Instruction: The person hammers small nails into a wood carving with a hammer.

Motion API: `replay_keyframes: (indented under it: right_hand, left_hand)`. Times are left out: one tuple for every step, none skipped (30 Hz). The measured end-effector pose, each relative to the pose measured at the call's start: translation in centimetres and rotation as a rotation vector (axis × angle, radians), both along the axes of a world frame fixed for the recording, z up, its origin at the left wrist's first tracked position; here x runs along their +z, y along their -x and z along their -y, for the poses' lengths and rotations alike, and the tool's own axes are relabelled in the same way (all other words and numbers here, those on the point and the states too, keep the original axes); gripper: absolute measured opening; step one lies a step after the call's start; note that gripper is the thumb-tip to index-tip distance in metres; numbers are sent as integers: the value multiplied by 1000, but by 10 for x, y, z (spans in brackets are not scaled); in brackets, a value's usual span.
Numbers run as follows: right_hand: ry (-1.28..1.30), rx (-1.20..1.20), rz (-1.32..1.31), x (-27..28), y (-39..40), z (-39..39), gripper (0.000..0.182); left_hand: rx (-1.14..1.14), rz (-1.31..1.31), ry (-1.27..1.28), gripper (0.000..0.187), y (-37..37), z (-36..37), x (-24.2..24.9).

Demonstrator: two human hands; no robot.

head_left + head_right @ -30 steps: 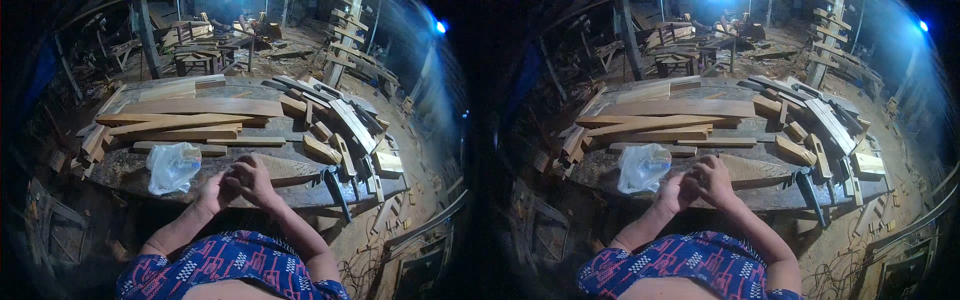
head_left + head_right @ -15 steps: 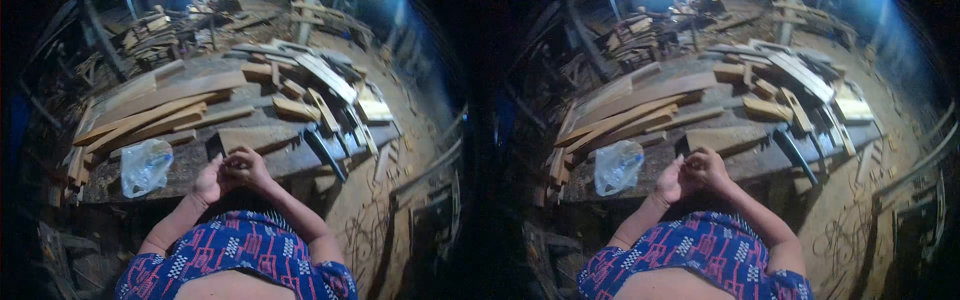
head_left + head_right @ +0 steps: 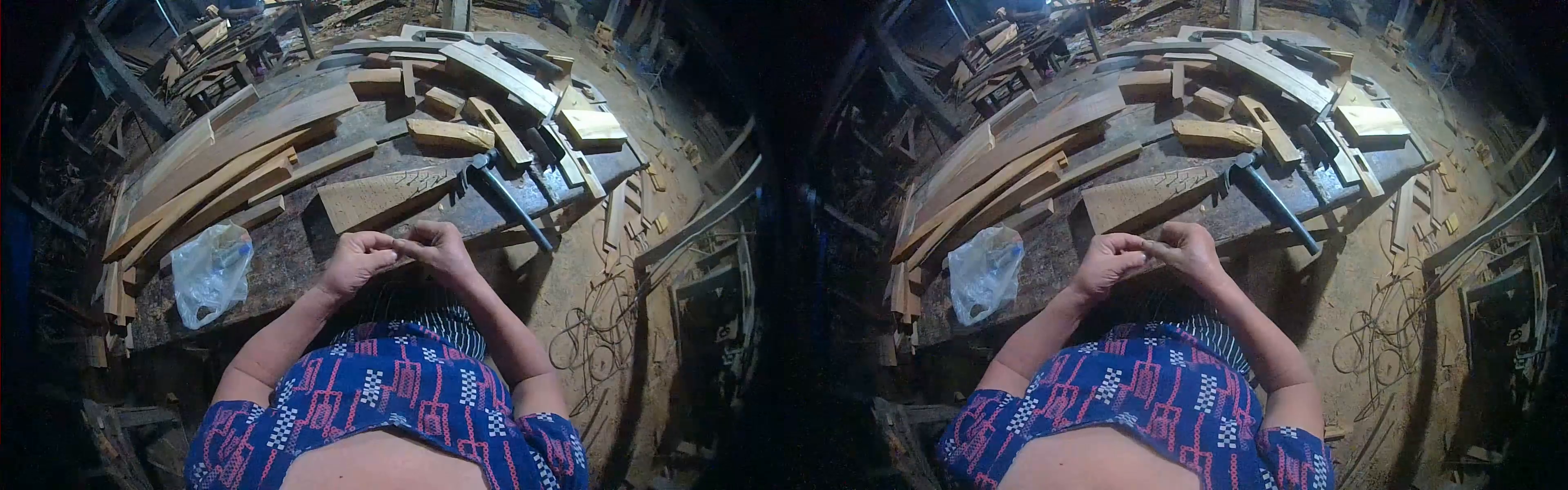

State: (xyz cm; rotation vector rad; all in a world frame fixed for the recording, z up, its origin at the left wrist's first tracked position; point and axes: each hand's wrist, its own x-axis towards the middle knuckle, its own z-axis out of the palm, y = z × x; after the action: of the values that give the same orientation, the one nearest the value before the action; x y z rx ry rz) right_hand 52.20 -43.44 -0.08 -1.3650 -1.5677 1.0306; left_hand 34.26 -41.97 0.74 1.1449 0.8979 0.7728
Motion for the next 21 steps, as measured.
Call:
replay_keyframes:
  right_hand:
    - [0, 2, -3, -4, 0, 0, 28]
    - [4, -7, -18, -7, 0, -1, 29]
    - [8, -18, -34, -9, 0, -1, 30]
    - [10, -20, -38, -8, 0, 0, 30]
    - [0, -32, 27, 2, 0, 3, 29]
    - [-10, -44, 93, 10, 0, 4, 28]
    - [-9, -45, 91, 13, 0, 5, 28]
    - [-120, -59, 186, 16, 0, 5, 27]
    - [-229, -72, 281, 18, 0, 4, 25]
    - [-229, -73, 279, 19, 0, 3, 25]
    - [-305, -74, 396, 19, -1, 1, 24]
    - [-381, -76, 513, 19, -1, 0, 23]
    - [-380, -76, 512, 19, -3, -1, 23]
    - [-348, -84, 523, 20, -4, -1, 20]
    - [-318, -91, 534, 21, -6, -2, 18]
    - [-318, -92, 534, 21, -10, -4, 18]
    - [-300, -121, 408, 21, -16, -7, 21]
    - [-282, -147, 282, 21, -24, -10, 24]
    - [-256, -213, 251, 18, -33, -14, 26]
    - [-265, -231, 247, 21, -46, -16, 27]
    - [-259, -268, 340, 17, -60, -22, 26]
  left_hand:
    - [-27, -77, -74, 14, -1, -2, -6]
    - [-55, -155, -147, 13, -2, -4, -7]
    - [-56, -160, -147, 13, -2, -5, -7]
    - [-107, -235, -202, 13, -2, -6, -3]
    - [-160, -310, -257, 13, -3, -7, 0]
    - [-162, -312, -256, 13, -5, -9, 4]
    - [-174, -357, -304, 12, -7, -11, 7]
    - [-185, -402, -353, 12, -8, -13, 10]
    - [-185, -404, -353, 12, -10, -15, 8]
    - [-178, -290, -304, 12, -12, -19, 4]
    - [-170, -177, -254, 12, -14, -22, 0]
    - [-171, -178, -253, 12, -16, -26, -4]
    - [-174, -128, -248, 10, -19, -30, -9]
    - [-177, -78, -243, 9, -21, -33, -10]
    - [-178, -78, -242, 9, -19, -37, -7]
    - [-180, -47, -14, 8, -16, -42, -2]
    - [-179, -15, 214, 8, -15, -45, 2]
    - [-177, -16, 212, 8, -17, -48, -1]
    - [-95, 59, 204, 6, -21, -54, -8]
    - [-3, 136, 182, 5, -22, -63, -15]
    - [-1, 80, 128, 5, -16, -75, -27]
